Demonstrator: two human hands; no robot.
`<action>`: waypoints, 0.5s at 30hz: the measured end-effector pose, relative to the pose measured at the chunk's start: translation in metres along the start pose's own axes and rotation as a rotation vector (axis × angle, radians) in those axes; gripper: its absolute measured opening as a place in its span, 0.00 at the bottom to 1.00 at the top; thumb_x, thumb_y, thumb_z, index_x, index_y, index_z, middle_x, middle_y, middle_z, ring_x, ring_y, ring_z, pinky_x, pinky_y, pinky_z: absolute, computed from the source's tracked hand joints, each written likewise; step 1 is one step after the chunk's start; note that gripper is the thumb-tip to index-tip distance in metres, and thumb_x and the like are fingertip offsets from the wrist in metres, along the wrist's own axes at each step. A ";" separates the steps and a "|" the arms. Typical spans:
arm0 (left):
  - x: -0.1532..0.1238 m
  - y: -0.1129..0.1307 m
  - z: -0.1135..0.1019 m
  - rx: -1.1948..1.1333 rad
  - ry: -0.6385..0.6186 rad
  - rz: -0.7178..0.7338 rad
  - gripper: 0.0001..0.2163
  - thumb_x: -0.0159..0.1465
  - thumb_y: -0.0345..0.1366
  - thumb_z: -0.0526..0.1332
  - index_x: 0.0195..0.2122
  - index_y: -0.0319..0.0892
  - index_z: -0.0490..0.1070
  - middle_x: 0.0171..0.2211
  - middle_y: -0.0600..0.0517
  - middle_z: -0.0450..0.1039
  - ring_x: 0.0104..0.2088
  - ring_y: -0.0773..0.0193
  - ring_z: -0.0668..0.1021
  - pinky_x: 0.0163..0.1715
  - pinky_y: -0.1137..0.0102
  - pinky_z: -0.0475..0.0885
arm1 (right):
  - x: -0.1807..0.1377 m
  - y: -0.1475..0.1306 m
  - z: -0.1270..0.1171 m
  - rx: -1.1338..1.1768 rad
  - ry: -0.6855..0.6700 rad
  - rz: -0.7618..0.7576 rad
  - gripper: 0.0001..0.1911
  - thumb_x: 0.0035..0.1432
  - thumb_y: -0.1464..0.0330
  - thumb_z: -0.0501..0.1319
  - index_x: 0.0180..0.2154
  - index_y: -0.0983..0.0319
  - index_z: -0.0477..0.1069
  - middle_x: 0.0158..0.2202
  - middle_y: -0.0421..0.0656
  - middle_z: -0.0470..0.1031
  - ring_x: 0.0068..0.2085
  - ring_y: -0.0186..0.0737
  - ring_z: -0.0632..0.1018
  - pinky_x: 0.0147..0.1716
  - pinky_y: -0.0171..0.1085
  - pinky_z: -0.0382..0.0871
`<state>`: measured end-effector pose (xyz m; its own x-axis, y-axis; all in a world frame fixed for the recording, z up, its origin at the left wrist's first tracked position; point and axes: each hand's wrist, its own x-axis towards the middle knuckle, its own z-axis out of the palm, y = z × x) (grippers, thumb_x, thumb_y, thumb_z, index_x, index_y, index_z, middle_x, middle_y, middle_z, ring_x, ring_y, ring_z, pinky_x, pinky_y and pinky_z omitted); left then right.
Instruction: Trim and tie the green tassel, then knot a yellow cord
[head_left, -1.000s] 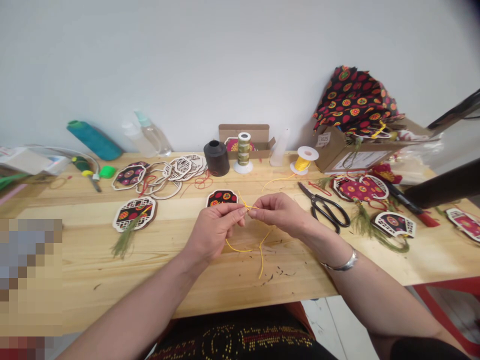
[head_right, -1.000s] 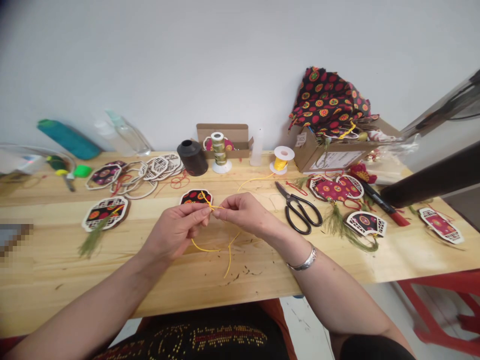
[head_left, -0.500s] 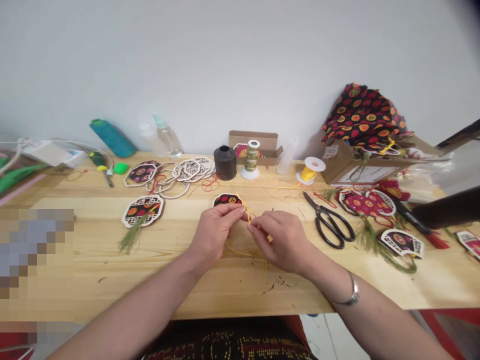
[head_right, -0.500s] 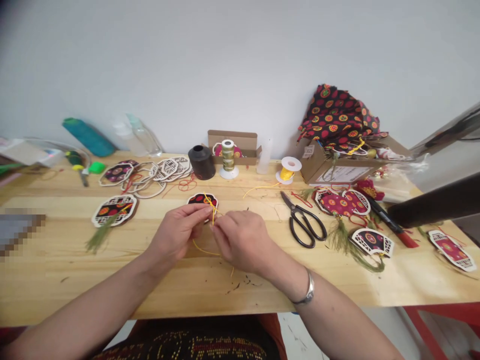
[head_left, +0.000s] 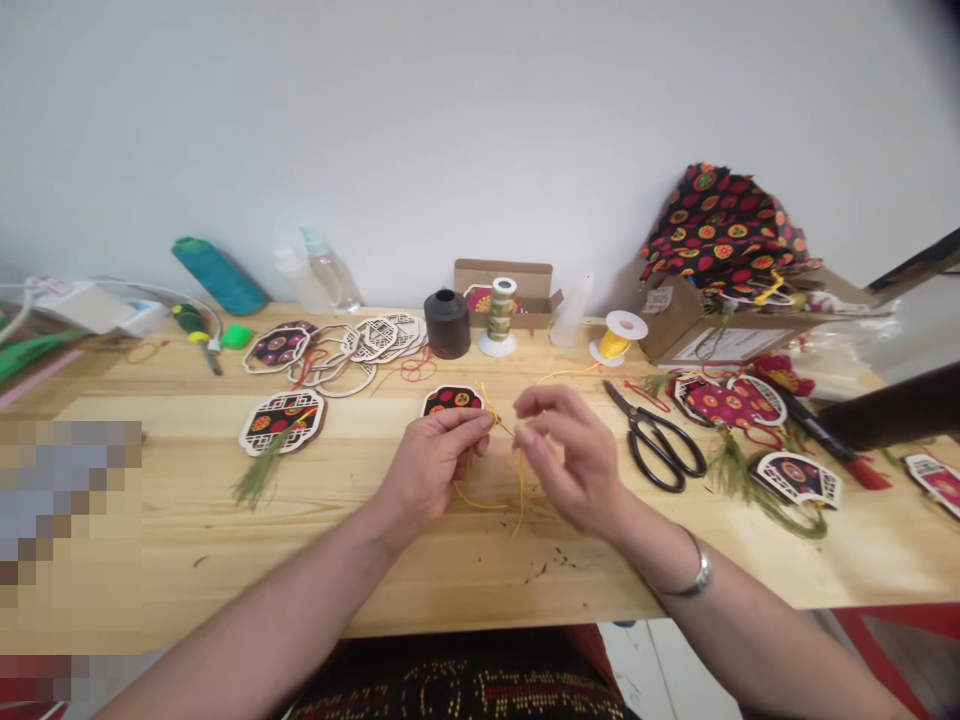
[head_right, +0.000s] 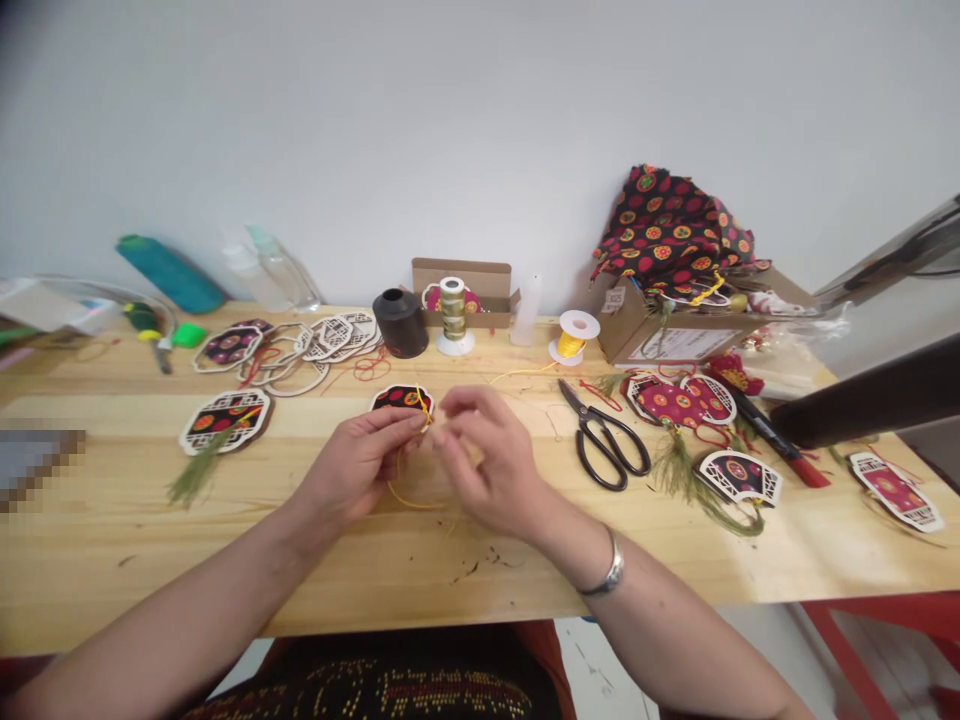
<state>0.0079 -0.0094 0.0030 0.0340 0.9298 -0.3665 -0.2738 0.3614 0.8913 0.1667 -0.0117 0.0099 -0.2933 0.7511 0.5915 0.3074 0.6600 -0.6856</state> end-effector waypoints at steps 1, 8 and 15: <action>0.000 0.000 0.001 0.011 0.001 0.002 0.09 0.48 0.37 0.69 0.27 0.37 0.76 0.17 0.56 0.66 0.16 0.77 0.61 0.14 0.78 0.48 | 0.003 0.005 0.000 0.087 0.041 0.170 0.08 0.60 0.68 0.55 0.30 0.63 0.70 0.39 0.47 0.70 0.42 0.38 0.72 0.43 0.41 0.66; -0.001 -0.003 0.001 0.123 -0.085 0.007 0.07 0.51 0.37 0.67 0.26 0.38 0.77 0.14 0.58 0.62 0.15 0.77 0.58 0.14 0.77 0.48 | 0.009 0.022 0.005 0.833 -0.280 0.825 0.16 0.52 0.58 0.63 0.35 0.65 0.71 0.27 0.40 0.70 0.27 0.31 0.71 0.28 0.35 0.68; -0.002 -0.004 0.001 0.153 -0.107 -0.023 0.07 0.50 0.36 0.67 0.28 0.39 0.79 0.14 0.59 0.57 0.16 0.75 0.57 0.15 0.76 0.47 | 0.012 0.018 0.003 0.698 -0.146 0.868 0.17 0.40 0.60 0.70 0.26 0.65 0.71 0.21 0.34 0.66 0.20 0.24 0.60 0.19 0.30 0.52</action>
<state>0.0096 -0.0128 0.0003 0.1427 0.9202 -0.3646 -0.1229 0.3819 0.9160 0.1662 0.0093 0.0035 -0.3434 0.9117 -0.2257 -0.1020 -0.2751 -0.9560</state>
